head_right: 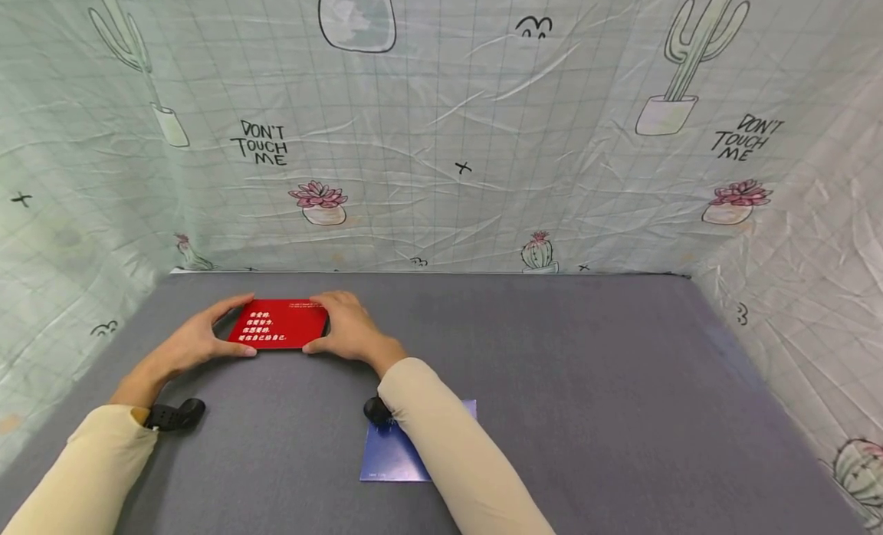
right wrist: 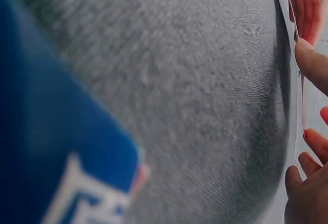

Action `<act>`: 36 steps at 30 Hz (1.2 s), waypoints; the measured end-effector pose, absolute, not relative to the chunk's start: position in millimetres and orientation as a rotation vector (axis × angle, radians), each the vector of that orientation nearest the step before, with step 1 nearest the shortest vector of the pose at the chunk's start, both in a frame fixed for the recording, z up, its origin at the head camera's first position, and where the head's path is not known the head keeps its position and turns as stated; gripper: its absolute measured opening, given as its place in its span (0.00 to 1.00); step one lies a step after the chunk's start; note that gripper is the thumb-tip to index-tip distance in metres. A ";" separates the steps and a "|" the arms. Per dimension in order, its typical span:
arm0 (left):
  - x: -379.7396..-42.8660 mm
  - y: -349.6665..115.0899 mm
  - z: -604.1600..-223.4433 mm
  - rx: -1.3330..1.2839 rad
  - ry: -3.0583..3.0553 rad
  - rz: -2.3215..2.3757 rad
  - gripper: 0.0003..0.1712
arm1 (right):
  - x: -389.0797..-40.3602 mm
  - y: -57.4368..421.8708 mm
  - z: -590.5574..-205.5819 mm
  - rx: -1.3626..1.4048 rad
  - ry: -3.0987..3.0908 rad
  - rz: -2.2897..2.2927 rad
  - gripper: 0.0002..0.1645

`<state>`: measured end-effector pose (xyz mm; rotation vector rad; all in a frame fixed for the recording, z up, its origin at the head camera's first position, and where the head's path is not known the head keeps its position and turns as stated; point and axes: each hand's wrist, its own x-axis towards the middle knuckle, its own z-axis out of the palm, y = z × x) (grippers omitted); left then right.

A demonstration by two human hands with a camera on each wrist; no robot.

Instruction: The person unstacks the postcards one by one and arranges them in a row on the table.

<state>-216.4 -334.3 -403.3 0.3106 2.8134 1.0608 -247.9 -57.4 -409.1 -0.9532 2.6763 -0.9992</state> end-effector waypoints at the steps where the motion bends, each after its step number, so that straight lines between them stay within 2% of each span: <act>1: -216.6 -335.1 -404.0 0.308 2.814 1.057 0.58 | -248.1 -58.4 -409.6 -0.948 2.674 -0.990 0.47; 36: -219.1 -341.8 -412.4 0.419 2.809 1.004 0.51 | -246.3 -67.9 -414.3 -0.854 2.713 -0.817 0.46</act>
